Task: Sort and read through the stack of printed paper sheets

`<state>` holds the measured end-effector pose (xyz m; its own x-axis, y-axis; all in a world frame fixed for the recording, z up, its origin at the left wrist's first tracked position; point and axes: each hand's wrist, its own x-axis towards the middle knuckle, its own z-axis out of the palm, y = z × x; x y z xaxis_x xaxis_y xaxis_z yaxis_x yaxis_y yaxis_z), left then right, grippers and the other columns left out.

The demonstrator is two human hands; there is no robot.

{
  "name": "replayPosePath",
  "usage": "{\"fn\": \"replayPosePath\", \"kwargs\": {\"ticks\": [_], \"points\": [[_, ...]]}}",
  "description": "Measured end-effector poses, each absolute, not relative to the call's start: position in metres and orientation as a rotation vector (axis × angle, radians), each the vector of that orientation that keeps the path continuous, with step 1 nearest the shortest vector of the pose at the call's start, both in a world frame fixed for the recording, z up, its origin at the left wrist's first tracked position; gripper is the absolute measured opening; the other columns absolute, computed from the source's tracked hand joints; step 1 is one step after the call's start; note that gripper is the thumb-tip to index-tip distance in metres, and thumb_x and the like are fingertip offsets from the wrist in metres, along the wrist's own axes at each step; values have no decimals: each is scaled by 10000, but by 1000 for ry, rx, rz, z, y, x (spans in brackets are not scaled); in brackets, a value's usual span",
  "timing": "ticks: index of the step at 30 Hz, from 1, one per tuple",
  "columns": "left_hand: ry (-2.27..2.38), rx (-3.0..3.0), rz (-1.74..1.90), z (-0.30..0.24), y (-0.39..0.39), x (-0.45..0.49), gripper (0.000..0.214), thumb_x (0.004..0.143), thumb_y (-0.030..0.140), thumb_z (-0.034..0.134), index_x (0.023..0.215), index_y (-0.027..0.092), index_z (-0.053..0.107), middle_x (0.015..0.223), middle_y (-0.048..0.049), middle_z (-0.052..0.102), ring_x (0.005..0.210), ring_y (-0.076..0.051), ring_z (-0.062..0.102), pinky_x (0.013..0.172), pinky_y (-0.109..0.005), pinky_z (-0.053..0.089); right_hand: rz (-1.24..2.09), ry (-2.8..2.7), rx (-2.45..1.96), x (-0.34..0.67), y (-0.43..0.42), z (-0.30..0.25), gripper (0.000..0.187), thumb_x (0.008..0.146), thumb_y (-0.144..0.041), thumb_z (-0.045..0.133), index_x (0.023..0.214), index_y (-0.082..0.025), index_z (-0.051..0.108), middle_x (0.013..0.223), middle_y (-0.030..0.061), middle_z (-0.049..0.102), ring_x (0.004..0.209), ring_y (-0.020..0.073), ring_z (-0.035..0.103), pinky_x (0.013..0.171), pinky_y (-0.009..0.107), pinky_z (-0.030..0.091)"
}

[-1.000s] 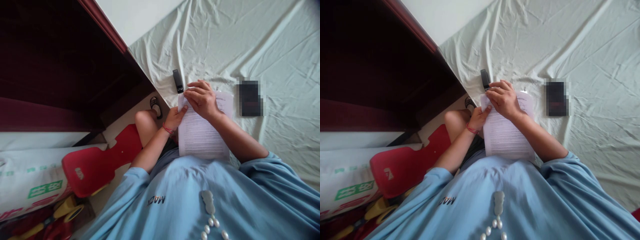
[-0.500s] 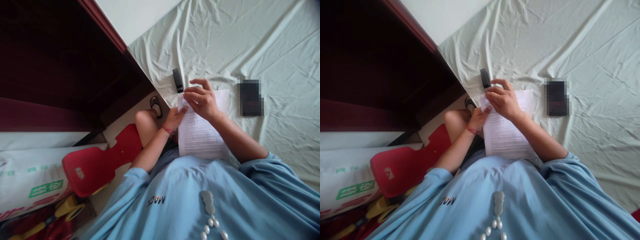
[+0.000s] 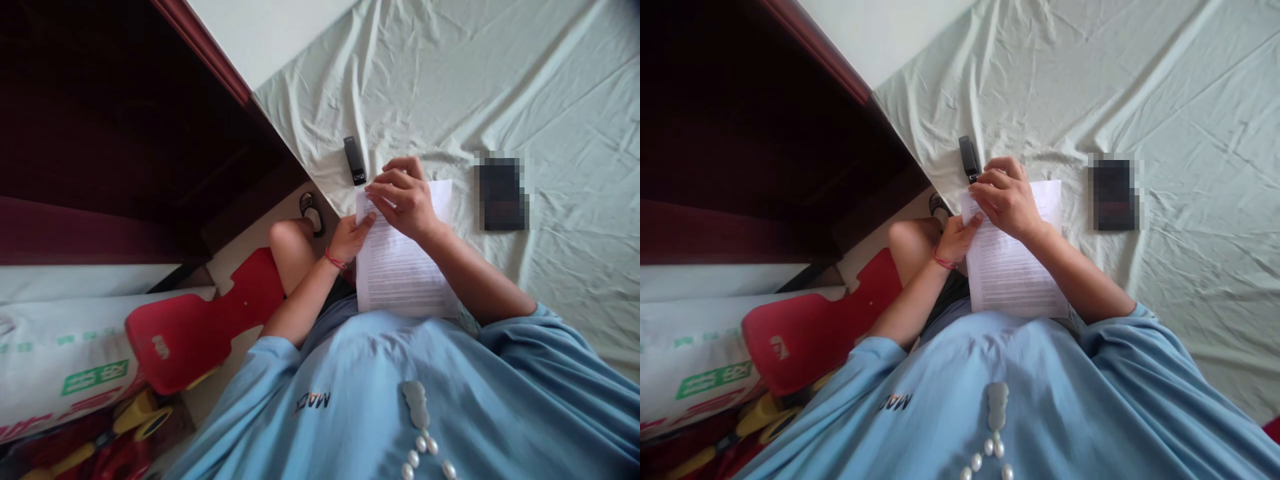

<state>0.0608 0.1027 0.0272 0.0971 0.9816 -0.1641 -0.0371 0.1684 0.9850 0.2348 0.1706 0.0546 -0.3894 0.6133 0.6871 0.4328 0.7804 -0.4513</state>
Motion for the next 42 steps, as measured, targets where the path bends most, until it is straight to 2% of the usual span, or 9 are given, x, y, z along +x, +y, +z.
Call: {"fn": "replayPosePath", "kwargs": {"ticks": [4,8,15,22,31,42], "points": [[1188,1096,1047,28,102,61,687,812,832,753,750,148,727,694,-5,664,629,-116,556,590,-269,416,208,-2003,-716,235,170,51,186,1095,-326,613,1162,-340,786,1062,25,776,1205,305,672,1018,577,551],[1194,1090,1054,28,102,61,678,823,823,753,739,151,716,674,-1,641,611,-112,539,578,-272,402,262,-2027,-749,236,168,47,224,1106,-347,584,1208,-362,783,1109,28,778,1259,313,657,1086,614,511],[1212,1066,1055,26,102,60,689,798,836,763,733,153,705,668,-2,637,601,-110,526,561,-266,389,317,-2025,-774,236,164,44,231,1101,-359,595,1227,-342,788,1189,38,812,1331,339,652,1137,655,455],[1242,1098,1039,27,103,59,659,826,805,767,716,158,700,644,4,614,593,-107,497,550,-267,362,313,-2014,-748,236,161,42,245,1102,-358,594,1251,-324,785,1221,52,816,1344,344,658,1117,641,492],[1224,1135,1029,29,100,62,707,816,857,728,703,161,679,629,5,594,585,-107,486,561,-280,346,291,-1990,-776,235,160,39,237,1101,-378,605,1261,-328,773,1169,48,785,1320,327,648,1137,633,518],[1241,1120,1048,24,100,60,679,824,834,744,676,178,646,617,11,586,577,-106,473,544,-275,347,337,-1996,-753,235,158,40,255,1094,-388,603,1288,-358,766,1244,51,799,1375,331,636,1170,651,492]]}}
